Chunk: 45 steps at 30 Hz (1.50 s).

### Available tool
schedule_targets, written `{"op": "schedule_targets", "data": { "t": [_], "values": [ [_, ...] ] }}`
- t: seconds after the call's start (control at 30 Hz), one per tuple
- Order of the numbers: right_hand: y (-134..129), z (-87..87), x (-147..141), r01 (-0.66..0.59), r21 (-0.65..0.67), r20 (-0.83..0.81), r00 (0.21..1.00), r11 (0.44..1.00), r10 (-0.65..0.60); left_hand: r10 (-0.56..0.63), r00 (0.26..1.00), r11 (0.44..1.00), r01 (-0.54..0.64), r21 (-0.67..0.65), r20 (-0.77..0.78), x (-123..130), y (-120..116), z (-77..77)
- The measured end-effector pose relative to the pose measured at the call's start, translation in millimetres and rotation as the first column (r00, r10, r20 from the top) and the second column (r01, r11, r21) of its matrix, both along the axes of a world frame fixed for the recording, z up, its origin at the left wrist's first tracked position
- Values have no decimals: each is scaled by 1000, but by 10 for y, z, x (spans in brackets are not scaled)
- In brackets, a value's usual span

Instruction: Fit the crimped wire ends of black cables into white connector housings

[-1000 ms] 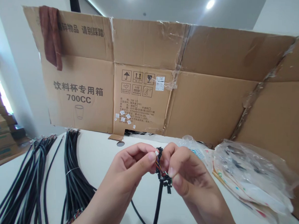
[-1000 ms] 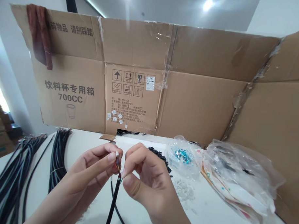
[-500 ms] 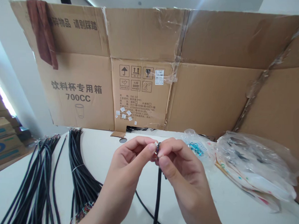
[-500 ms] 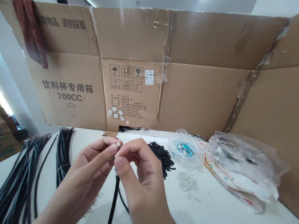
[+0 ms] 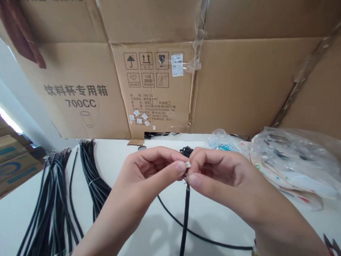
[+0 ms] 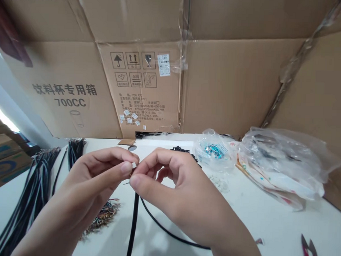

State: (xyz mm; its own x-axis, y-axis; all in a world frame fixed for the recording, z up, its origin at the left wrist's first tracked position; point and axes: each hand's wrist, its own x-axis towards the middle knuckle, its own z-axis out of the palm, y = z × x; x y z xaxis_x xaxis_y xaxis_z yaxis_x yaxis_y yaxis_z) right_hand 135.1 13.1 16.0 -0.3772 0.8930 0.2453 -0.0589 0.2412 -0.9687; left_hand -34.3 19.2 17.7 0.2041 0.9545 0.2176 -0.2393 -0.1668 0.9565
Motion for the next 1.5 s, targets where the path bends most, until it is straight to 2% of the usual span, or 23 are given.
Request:
{"op": "schedule_targets", "data": {
  "t": [0.2,0.33,0.53,0.73,0.93,1.03,1.13,1.5],
  "values": [
    [32,10,-3,18,-89,-69,997,996,-24,-179,969,964,208,-169,171,25,87,8],
    [52,-8,-24,30,-80,-95,995,996,-37,-205,941,937,268,-224,268,52,121,0],
    [61,-20,-33,63,-36,-83,994,997,-66,-140,941,927,234,-293,308,55,119,7],
    [63,-16,-21,52,-38,-71,996,998,-55,-120,934,934,221,-280,336,63,113,-8],
    [109,-41,7,-42,-33,-113,993,999,38,-88,954,961,157,-226,287,35,83,-21],
    [147,-54,25,-119,-30,-131,985,992,114,-97,957,967,155,-202,273,33,81,-15],
    [174,-61,31,-142,-48,-142,981,989,134,-92,955,967,153,-201,283,42,78,-16],
    [168,-64,6,-109,-108,-184,979,988,88,-72,962,982,115,-153,264,62,95,-40]
  ]
}}
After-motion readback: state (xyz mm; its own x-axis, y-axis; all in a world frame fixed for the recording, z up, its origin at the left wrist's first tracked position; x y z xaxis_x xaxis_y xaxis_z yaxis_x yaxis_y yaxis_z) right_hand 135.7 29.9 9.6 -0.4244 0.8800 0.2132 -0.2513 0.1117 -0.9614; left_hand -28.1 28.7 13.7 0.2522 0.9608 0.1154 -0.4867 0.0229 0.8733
